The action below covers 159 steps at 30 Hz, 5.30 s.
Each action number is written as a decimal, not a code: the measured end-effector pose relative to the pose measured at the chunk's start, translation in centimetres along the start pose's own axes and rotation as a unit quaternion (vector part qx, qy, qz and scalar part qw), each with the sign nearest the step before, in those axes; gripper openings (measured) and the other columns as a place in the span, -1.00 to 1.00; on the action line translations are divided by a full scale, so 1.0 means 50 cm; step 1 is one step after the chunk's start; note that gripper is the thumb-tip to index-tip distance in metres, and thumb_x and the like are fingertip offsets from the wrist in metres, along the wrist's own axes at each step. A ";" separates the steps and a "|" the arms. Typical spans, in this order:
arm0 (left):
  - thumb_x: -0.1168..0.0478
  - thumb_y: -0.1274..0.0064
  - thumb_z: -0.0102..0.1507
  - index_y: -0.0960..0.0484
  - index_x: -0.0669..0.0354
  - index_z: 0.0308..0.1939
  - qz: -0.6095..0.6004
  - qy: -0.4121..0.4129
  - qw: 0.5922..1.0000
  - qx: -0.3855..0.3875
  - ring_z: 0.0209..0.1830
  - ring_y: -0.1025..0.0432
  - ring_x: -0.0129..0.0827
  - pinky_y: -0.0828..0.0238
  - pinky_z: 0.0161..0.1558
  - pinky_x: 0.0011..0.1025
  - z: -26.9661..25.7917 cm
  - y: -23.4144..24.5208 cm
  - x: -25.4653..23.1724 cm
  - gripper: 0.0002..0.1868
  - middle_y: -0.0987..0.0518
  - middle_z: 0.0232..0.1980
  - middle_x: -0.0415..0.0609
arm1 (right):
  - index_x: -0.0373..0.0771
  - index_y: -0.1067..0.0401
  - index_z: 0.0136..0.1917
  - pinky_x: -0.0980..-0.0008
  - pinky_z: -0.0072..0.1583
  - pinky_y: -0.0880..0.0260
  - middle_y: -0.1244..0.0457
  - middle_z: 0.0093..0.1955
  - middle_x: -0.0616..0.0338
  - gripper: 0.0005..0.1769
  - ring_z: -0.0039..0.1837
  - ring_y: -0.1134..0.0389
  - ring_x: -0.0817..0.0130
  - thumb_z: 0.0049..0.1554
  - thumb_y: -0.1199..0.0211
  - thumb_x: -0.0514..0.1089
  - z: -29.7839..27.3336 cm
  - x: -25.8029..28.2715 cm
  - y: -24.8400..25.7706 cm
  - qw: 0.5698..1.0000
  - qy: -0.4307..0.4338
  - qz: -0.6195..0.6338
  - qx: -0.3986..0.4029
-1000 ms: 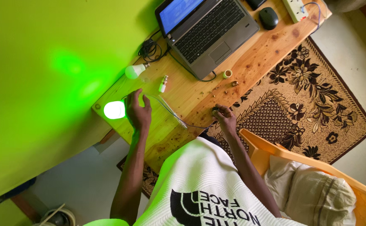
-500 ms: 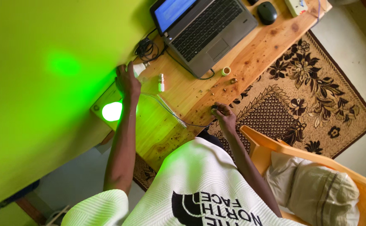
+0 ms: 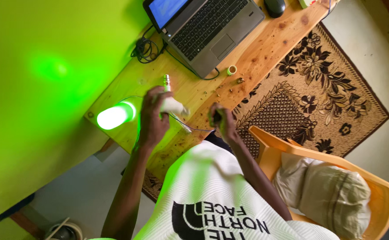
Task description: The person assembles a small light fixture on a wooden table. They screw a bulb into a socket, connect the socket to a power cord, and plug the cord into a power strip. The bulb lights up and changes color. The person then handles small metal parts on the table.
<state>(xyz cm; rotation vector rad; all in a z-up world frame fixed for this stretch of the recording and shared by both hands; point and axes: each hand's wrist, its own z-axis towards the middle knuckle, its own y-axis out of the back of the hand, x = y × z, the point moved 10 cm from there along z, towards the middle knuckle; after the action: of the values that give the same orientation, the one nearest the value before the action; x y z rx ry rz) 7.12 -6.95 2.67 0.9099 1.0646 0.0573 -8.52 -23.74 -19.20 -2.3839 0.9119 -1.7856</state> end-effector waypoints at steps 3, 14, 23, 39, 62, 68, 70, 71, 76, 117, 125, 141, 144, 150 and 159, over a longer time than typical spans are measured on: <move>0.69 0.00 -0.04 -0.55 0.11 0.06 -0.051 -0.053 0.997 0.026 0.35 -0.38 0.06 -0.37 0.35 -0.09 0.005 -0.009 -0.084 -0.36 -0.46 0.29 0.08 | -0.25 -0.39 -0.03 0.46 -0.34 -0.10 -0.14 -0.35 0.28 -0.42 -0.37 -0.08 0.50 0.30 0.10 0.31 -0.035 0.077 -0.106 0.996 -0.025 -0.010 0.087; 0.61 -0.13 -0.08 -0.58 0.12 -0.02 -0.118 -0.132 0.974 0.139 0.34 -0.36 0.00 -0.42 0.25 -0.16 0.049 -0.056 -0.219 -0.43 -0.47 0.27 0.03 | -0.49 -0.44 0.11 0.42 -0.23 -0.10 -0.06 -0.37 0.25 -0.42 -0.33 -0.05 0.47 0.42 -0.02 0.16 -0.139 0.200 -0.174 0.956 -0.056 0.222 0.182; 0.62 -0.11 -0.05 -0.58 0.13 -0.01 -0.117 -0.143 0.971 0.153 0.34 -0.36 0.00 -0.42 0.25 -0.16 0.066 -0.063 -0.248 -0.44 -0.47 0.27 0.02 | -0.50 -0.44 0.11 0.41 -0.25 -0.11 -0.06 -0.37 0.24 -0.42 -0.34 -0.04 0.47 0.42 -0.01 0.16 -0.144 0.216 -0.156 0.957 -0.042 0.225 0.175; 0.39 -0.33 0.11 -0.41 0.17 0.28 -0.014 0.045 0.998 -0.039 0.15 -0.45 0.02 -0.46 0.09 -0.14 0.051 -0.058 0.079 -0.32 -0.49 0.21 0.17 | -0.13 -0.26 0.06 0.42 -0.20 -0.19 -0.17 -0.20 0.25 -0.79 -0.25 -0.14 0.44 0.17 0.04 -0.06 -0.083 0.056 -0.028 0.966 -0.119 0.226 -0.023; 0.46 -0.38 0.05 -0.25 0.29 0.44 0.160 0.184 0.959 -0.148 0.21 -0.38 0.22 -0.38 0.14 0.05 0.000 -0.073 0.504 -0.09 -0.42 0.26 0.30 | -0.27 -0.33 0.23 0.41 0.12 -0.54 -0.32 0.31 -0.02 -0.61 0.15 -0.43 0.35 0.14 -0.25 -0.41 0.011 -0.071 0.217 0.978 -0.044 -0.033 -0.202; 0.44 -0.37 0.04 -0.21 0.33 0.48 0.181 0.157 0.958 -0.160 0.28 -0.33 0.24 -0.28 0.24 0.06 -0.011 -0.077 0.470 -0.03 -0.40 0.32 0.31 | -0.28 -0.29 0.18 0.31 0.25 -0.58 -0.33 0.31 -0.08 -0.61 0.24 -0.44 0.25 0.12 -0.32 -0.40 0.038 -0.058 0.184 0.982 0.007 -0.072 -0.176; 0.42 -0.36 0.06 -0.23 0.34 0.46 0.195 0.145 0.953 -0.181 0.29 -0.33 0.23 -0.24 0.25 0.08 -0.019 -0.067 0.442 -0.07 -0.41 0.31 0.30 | -0.30 -0.31 0.18 0.31 0.22 -0.60 -0.35 0.28 -0.07 -0.61 0.21 -0.45 0.27 0.11 -0.34 -0.38 0.039 -0.070 0.185 0.982 0.008 -0.067 -0.178; 0.41 -0.35 0.08 -0.26 0.34 0.44 0.200 0.129 0.950 -0.200 0.28 -0.33 0.23 -0.22 0.25 0.09 -0.023 -0.058 0.422 -0.11 -0.42 0.31 0.29 | -0.31 -0.31 0.19 0.32 0.22 -0.59 -0.35 0.25 -0.05 -0.60 0.19 -0.45 0.29 0.12 -0.36 -0.37 0.040 -0.074 0.184 0.984 0.020 -0.047 -0.172; 0.38 -0.16 0.29 -0.45 0.30 0.27 0.113 0.106 0.957 -0.246 0.23 -0.41 0.05 -0.33 0.27 -0.04 -0.049 -0.080 0.333 -0.53 -0.54 0.22 0.18 | -0.34 -0.35 0.25 0.36 -0.03 -0.55 -0.42 -0.05 -0.01 -0.58 -0.08 -0.47 0.31 0.16 -0.39 -0.28 0.037 -0.106 0.201 0.986 0.000 0.009 -0.164; 0.38 -0.33 0.11 -0.62 0.11 0.02 -0.032 0.069 0.997 0.032 0.03 -0.51 -0.06 -0.45 0.00 -0.22 -0.061 -0.395 0.124 -0.59 -0.58 0.02 -0.01 | -0.36 -0.55 0.07 0.32 -0.16 -0.59 -0.46 -0.08 -0.10 -0.75 -0.15 -0.53 0.21 0.16 -0.35 -0.17 0.085 0.007 0.139 0.880 -0.004 -0.395 -0.265; 0.36 -0.34 0.12 -0.57 0.18 0.12 -0.026 0.080 0.996 0.040 0.09 -0.50 -0.02 -0.45 0.04 -0.20 -0.058 -0.397 0.125 -0.51 -0.57 0.10 0.06 | -0.37 -0.52 0.00 0.41 -0.27 -0.54 -0.40 -0.20 0.07 -0.82 -0.30 -0.41 0.42 0.22 -0.28 -0.18 0.095 -0.094 0.191 0.949 -0.030 -0.173 -0.261; 0.14 -0.01 0.39 -0.60 0.21 0.23 -0.191 0.167 0.967 0.024 -0.12 -0.56 -0.28 -0.53 -0.07 -0.31 -0.066 -0.455 0.129 -0.62 -0.69 -0.05 0.04 | -0.25 -0.39 -0.01 0.48 -0.24 -0.32 -0.26 -0.25 0.25 -0.70 -0.30 -0.22 0.51 0.38 -0.04 0.02 0.040 -0.136 0.128 0.983 -0.088 0.147 -0.060; 0.17 -0.10 0.41 -0.67 0.30 0.13 -0.203 0.049 0.978 0.016 -0.07 -0.55 -0.27 -0.51 -0.02 -0.34 -0.043 -0.453 0.095 -0.70 -0.67 -0.04 0.11 | -0.25 -0.40 0.01 0.49 -0.24 -0.30 -0.25 -0.26 0.27 -0.70 -0.30 -0.22 0.52 0.38 -0.05 0.02 0.035 -0.123 0.114 0.988 -0.087 0.118 -0.050; 0.27 -0.13 0.34 -0.72 0.32 -0.09 -0.299 0.149 0.941 0.053 -0.33 -0.50 -0.55 -0.47 -0.22 -0.55 -0.046 -0.482 0.173 -0.83 -0.70 -0.27 -0.09 | -0.26 -0.43 -0.01 0.50 -0.26 -0.32 -0.29 -0.25 0.25 -0.73 -0.31 -0.27 0.52 0.36 -0.11 -0.03 0.030 -0.098 0.106 0.992 -0.095 0.057 -0.054; 0.28 -0.09 0.36 -0.70 0.32 -0.09 -0.399 0.231 0.880 0.110 -0.34 -0.47 -0.65 -0.45 -0.23 -0.59 -0.063 -0.523 0.215 -0.84 -0.66 -0.29 -0.20 | -0.35 -0.47 0.00 0.52 -0.28 -0.33 -0.32 -0.22 0.23 -0.71 -0.31 -0.31 0.52 0.36 -0.15 -0.06 0.049 -0.125 0.112 0.992 -0.069 0.066 -0.076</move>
<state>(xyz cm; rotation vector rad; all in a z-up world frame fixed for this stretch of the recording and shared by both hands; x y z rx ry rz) 0.60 -17.15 -23.08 0.6008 1.8612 -0.5721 -9.85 -26.25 -27.45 -2.4326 1.1963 -1.5349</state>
